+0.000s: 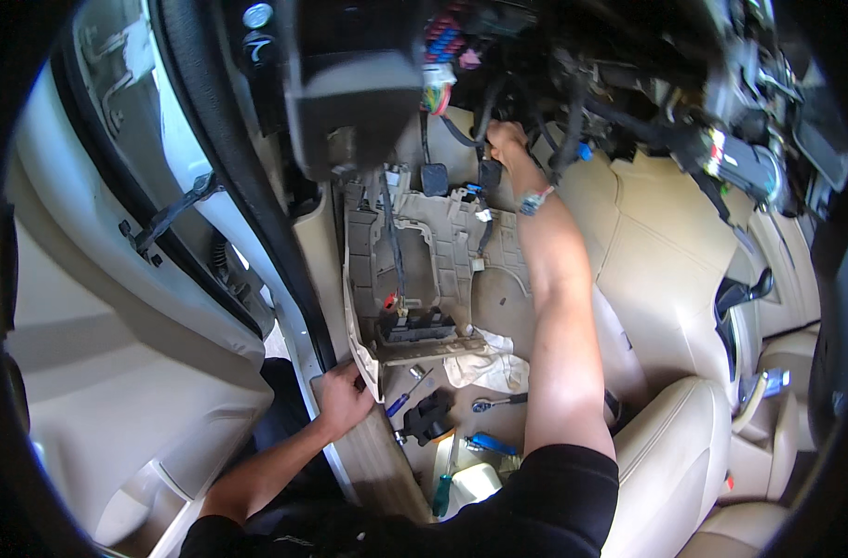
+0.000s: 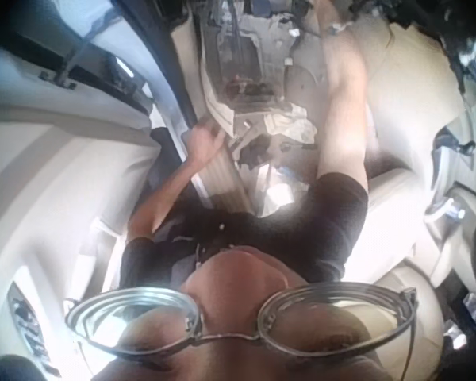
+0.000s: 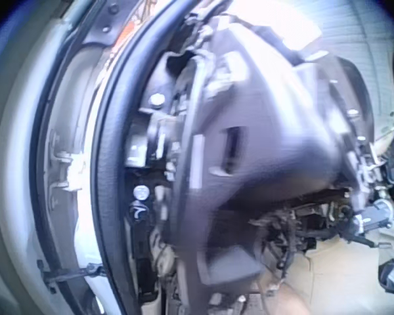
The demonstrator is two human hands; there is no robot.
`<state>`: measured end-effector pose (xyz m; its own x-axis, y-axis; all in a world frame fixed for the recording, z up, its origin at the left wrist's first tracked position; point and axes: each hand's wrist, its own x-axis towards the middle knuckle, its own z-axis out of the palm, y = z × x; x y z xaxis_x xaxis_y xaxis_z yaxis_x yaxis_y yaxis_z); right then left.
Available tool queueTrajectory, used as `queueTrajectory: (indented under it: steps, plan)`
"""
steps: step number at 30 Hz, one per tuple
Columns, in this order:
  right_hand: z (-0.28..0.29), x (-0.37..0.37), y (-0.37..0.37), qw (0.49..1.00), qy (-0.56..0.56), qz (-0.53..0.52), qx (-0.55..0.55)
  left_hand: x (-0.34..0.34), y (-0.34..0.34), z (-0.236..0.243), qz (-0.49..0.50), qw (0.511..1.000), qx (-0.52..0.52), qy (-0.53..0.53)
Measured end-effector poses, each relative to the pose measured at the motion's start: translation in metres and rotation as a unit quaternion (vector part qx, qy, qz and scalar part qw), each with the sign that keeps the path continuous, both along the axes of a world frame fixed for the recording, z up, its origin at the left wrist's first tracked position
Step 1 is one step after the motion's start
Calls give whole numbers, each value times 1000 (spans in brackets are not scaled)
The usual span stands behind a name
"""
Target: The person removes a plastic trim panel from the driver's side footwell, disconnects wiring harnesses, and detaches a pedal assembly. They then install a new pedal bushing, reconnect the wiring, and reposition the trim panel.
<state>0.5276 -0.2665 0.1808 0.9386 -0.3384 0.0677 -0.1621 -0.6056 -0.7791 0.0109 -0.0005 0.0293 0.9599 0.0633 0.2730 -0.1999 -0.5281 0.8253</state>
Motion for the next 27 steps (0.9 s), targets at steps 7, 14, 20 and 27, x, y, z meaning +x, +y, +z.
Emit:
queueTrajectory:
  steps: [7, 14, 20, 27]
  plan:
    - [33, -25, -43, 940, -148, 156, -264, -1, -2, -6, 17, 1000, 2, -13]
    - [-28, 5, -122, 925, -264, 91, -257, 1, -4, -19, 17, 1000, 17, -16]
    - [-46, 8, -106, 943, -160, 119, -265, -1, -7, -19, 27, 999, -18, -16]
    - [-42, -69, -78, 918, -152, 132, -343, 0, 2, -55, 2, 1000, -20, 12]
